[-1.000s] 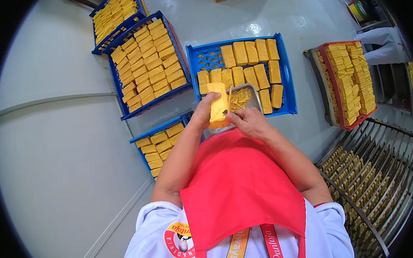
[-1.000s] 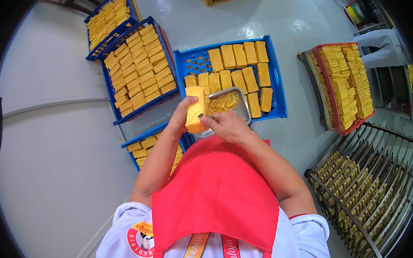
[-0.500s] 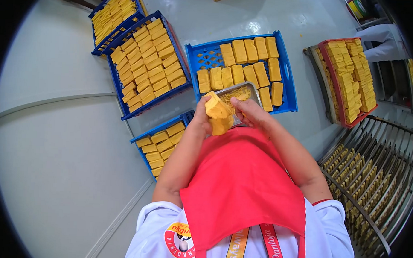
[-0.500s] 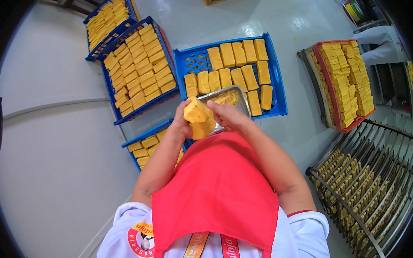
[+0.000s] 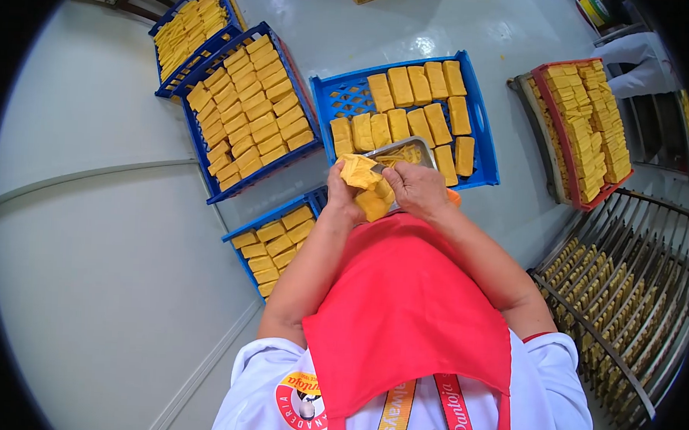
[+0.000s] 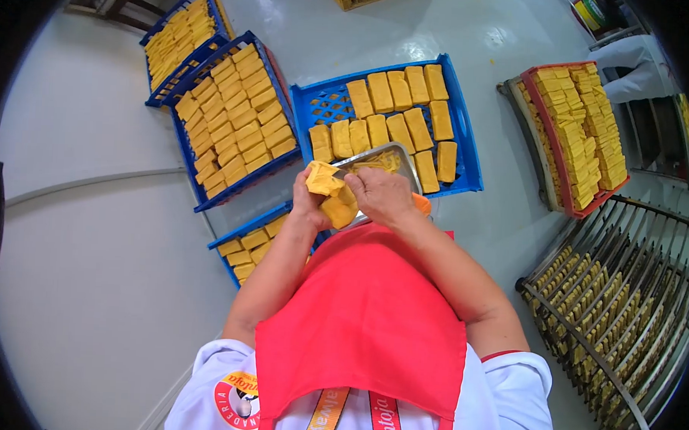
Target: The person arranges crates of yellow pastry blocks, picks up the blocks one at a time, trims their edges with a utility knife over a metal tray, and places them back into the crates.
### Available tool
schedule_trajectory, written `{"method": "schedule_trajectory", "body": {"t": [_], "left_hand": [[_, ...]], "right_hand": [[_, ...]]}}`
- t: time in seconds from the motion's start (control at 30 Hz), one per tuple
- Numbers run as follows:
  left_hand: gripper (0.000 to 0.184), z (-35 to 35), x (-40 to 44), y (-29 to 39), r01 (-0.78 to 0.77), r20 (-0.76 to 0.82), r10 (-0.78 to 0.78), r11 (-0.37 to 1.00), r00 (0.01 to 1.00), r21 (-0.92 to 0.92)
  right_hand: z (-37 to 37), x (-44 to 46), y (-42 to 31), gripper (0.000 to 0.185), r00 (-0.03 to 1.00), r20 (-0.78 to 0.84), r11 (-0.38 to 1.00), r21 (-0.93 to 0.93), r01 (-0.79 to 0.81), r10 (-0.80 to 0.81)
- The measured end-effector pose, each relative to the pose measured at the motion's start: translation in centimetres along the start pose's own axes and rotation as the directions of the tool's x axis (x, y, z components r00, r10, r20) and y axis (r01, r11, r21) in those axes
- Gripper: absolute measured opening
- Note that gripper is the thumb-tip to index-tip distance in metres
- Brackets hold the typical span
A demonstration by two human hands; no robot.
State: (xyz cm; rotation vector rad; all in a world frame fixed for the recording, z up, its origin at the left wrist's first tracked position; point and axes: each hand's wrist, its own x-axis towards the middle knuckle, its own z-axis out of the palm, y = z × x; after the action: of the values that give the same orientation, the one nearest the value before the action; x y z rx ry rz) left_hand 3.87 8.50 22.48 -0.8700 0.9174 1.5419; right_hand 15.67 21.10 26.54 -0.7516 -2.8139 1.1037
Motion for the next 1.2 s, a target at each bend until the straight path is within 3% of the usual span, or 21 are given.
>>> {"method": "schedule_trajectory", "body": {"t": [0.27, 0.47, 0.53, 0.57, 0.67, 0.8, 0.9, 0.93, 1.0, 1.07, 1.2], "left_hand": [[0.062, 0.4, 0.1, -0.8, -0.052, -0.04, 0.051, 0.999, 0.998, -0.015], [0.063, 1.3, -0.3, -1.3, -0.16, -0.077, 0.161, 0.987, 0.984, 0.02], [0.063, 0.5, 0.6, -1.1, -0.172, -0.046, 0.172, 0.985, 0.984, 0.006], [0.063, 0.0, 0.9, -0.8, -0.185, -0.016, 0.184, 0.983, 0.983, -0.009], [0.061, -1.0, 0.8, 0.2, -0.111, 0.031, 0.113, 0.993, 0.993, -0.042], [0.06, -1.6, -0.2, 0.5, -0.072, 0.156, 0.088, 0.992, 0.984, -0.102], [0.063, -3.2, -0.2, -0.5, 0.1, 0.45, 0.055, 0.945, 0.892, -0.313], [0.063, -3.4, -0.6, -0.9, 0.088, 0.44, 0.068, 0.942, 0.896, -0.323], [0.062, -3.7, -1.3, -1.7, 0.177, 0.664, 0.099, 0.925, 0.741, -0.336], [0.06, -4.2, -1.7, -2.5, 0.18, 0.593, 0.119, 0.889, 0.796, -0.421], [0.061, -3.2, -3.9, -4.2, 0.135, 0.613, 0.247, 0.85, 0.751, -0.509]], "right_hand": [[0.2, 0.0, 0.7, 0.052, 0.997, -0.003, 0.997, 0.017, 0.075, -0.075], [0.5, 0.0, 1.3, 0.066, 0.994, 0.071, 0.994, 0.067, -0.084, 0.08], [0.1, 0.1, 1.5, 0.07, 0.946, 0.236, 0.909, 0.299, -0.289, 0.224], [-0.1, 0.1, 1.7, 0.07, 0.946, 0.236, 0.91, 0.299, -0.289, 0.223], [-0.8, 0.1, 2.6, 0.072, 0.926, 0.256, 0.879, 0.324, -0.351, 0.276], [-0.6, 0.4, 4.7, 0.071, 0.909, 0.241, 0.915, 0.139, -0.378, 0.339], [0.5, 0.3, 6.4, 0.068, 0.891, 0.226, 0.912, 0.026, -0.41, 0.394], [0.9, 0.3, 6.9, 0.066, 0.868, 0.23, 0.892, -0.001, -0.452, 0.44], [1.6, 0.6, 7.9, 0.065, 0.857, 0.257, 0.891, -0.046, -0.451, 0.447], [2.0, 1.0, 8.8, 0.064, 0.846, 0.285, 0.892, -0.095, -0.442, 0.45], [1.2, 1.8, 9.0, 0.065, 0.825, 0.356, 0.895, -0.252, -0.368, 0.439]]}}
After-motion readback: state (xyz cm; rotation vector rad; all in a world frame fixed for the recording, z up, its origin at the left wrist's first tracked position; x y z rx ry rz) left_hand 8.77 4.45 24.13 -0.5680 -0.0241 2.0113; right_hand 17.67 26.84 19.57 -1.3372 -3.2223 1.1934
